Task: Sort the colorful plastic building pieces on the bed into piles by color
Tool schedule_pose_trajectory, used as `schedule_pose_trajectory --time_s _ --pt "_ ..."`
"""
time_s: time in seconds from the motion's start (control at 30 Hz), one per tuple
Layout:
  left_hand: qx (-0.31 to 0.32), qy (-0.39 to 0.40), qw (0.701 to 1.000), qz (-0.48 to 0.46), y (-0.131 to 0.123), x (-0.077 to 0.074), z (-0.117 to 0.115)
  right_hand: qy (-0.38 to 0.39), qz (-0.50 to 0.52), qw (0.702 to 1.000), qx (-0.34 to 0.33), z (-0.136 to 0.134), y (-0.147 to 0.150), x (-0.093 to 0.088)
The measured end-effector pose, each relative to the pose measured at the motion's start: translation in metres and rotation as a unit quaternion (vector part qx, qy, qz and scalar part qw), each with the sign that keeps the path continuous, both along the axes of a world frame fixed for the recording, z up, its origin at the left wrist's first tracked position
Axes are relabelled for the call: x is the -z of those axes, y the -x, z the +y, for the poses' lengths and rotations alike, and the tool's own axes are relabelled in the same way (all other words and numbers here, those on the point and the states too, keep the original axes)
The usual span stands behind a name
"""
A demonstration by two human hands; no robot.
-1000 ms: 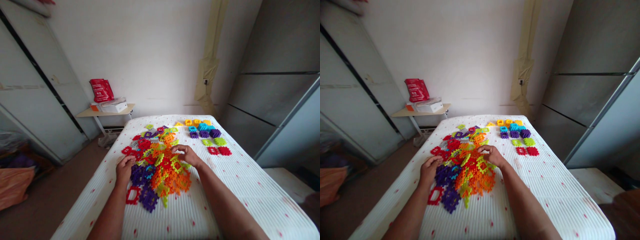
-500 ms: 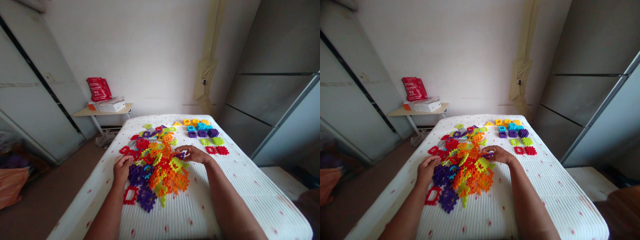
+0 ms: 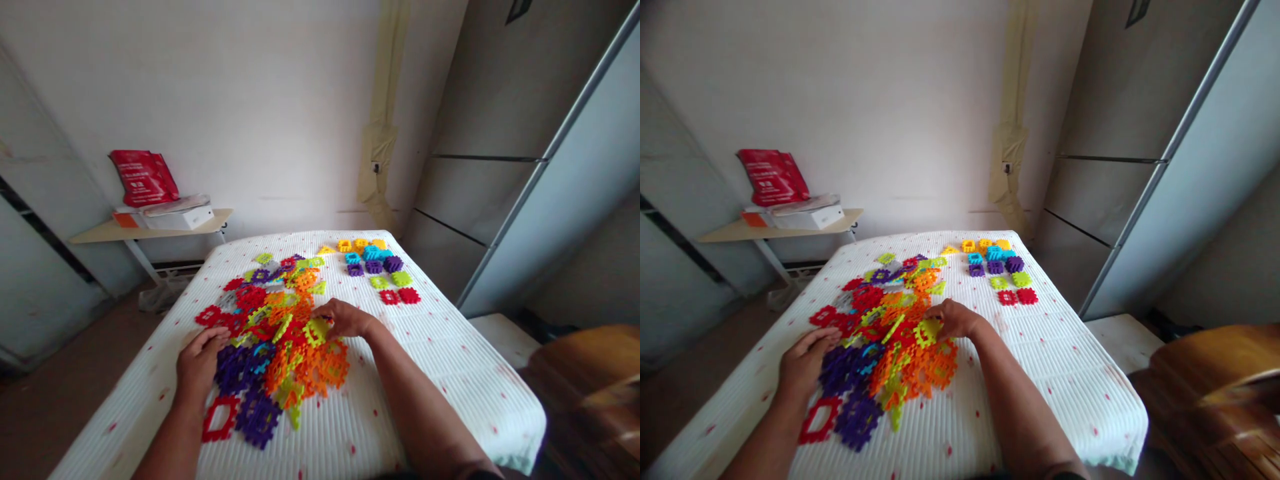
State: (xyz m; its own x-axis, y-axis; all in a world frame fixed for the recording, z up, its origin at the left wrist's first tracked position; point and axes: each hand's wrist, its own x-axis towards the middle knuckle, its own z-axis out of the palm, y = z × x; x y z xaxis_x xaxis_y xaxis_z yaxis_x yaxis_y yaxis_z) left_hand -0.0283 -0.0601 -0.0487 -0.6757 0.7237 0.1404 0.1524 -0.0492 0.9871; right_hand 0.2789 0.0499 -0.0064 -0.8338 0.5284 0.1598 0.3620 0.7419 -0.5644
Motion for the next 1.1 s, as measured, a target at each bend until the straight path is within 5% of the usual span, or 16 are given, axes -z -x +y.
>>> schedule_pose_trajectory --time_s 0.4,0.57,0.8,1.1 --pt "-0.014 0.028 0.999 -0.011 -0.001 0.0 0.002 -0.055 0.035 0.988 0.138 0.01 -0.017 -0.012" --pt "-0.01 0.059 0.998 -0.01 0.0 -0.003 0.0 -0.124 -0.013 0.968 0.219 0.031 -0.073 -0.028" --pt "-0.003 0.076 0.996 -0.036 -0.003 -0.01 -0.001 -0.144 -0.213 0.889 0.38 0.066 -0.169 -0.047" --pt "-0.036 0.107 0.993 -0.018 -0.011 -0.021 -0.002 -0.134 -0.281 0.872 0.378 0.082 -0.183 -0.041"
